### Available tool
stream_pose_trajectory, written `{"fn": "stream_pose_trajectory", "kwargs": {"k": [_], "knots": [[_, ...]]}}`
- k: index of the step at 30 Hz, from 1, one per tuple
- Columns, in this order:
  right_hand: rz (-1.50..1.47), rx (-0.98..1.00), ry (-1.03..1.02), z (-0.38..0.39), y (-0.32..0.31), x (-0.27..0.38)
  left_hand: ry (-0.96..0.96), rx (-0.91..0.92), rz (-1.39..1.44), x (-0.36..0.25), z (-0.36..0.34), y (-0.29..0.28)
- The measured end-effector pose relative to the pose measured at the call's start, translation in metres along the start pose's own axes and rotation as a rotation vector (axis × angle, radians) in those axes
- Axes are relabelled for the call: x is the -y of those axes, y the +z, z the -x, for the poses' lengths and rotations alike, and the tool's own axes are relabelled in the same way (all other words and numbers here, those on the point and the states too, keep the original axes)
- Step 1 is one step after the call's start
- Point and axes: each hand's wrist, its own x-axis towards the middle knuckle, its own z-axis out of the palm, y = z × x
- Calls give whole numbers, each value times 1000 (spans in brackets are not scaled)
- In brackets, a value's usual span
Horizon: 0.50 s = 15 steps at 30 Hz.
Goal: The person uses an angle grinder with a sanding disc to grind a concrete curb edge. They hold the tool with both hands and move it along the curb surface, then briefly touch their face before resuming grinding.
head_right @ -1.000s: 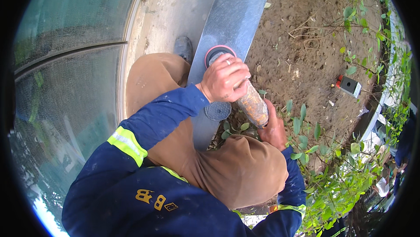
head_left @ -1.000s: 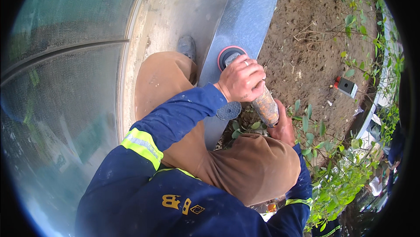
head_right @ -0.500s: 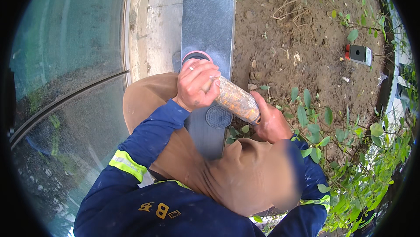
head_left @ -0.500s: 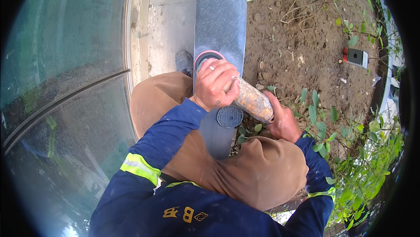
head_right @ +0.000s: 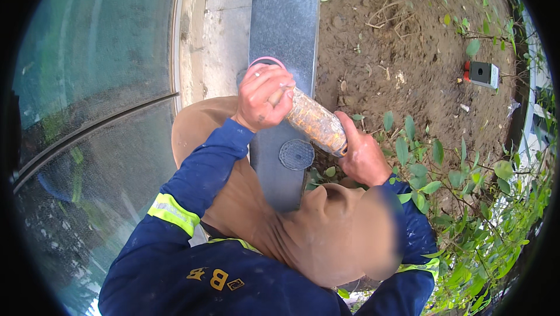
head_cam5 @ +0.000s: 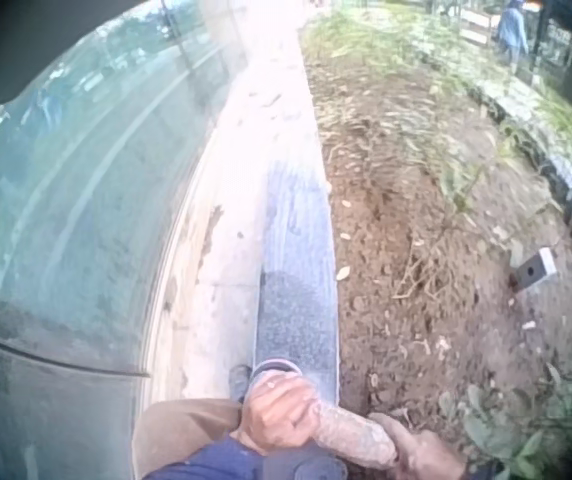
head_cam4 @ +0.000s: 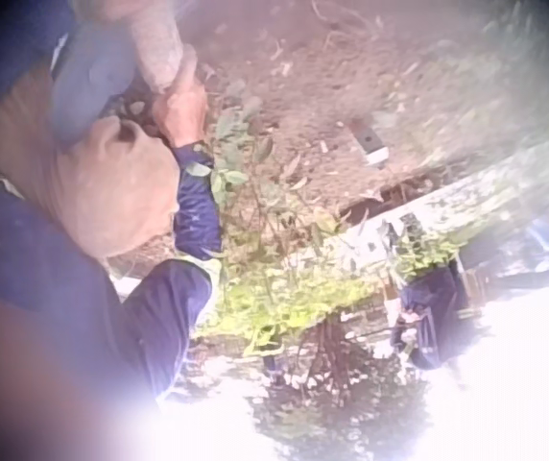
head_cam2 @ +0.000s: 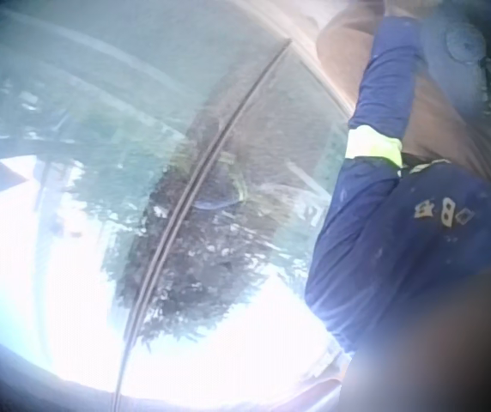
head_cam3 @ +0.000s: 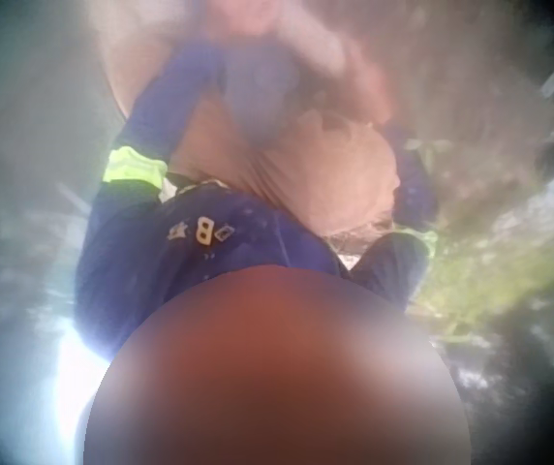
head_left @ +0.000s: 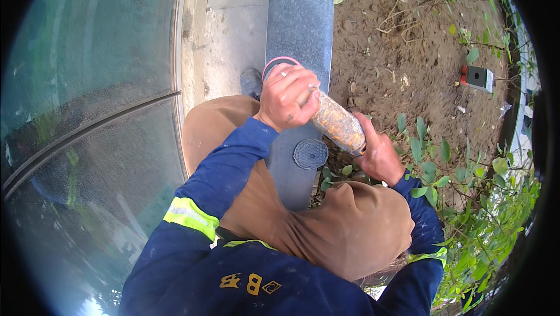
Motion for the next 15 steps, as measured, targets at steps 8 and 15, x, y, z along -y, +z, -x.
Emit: {"fn": "stream_pose_trajectory", "kwargs": {"k": [8, 15], "knots": [[30, 36, 62, 18, 0, -6, -38, 0, 33, -19, 16, 5], [-39, -54, 12, -5, -3, -1, 15, 6, 25, 5, -10, 9]]}}
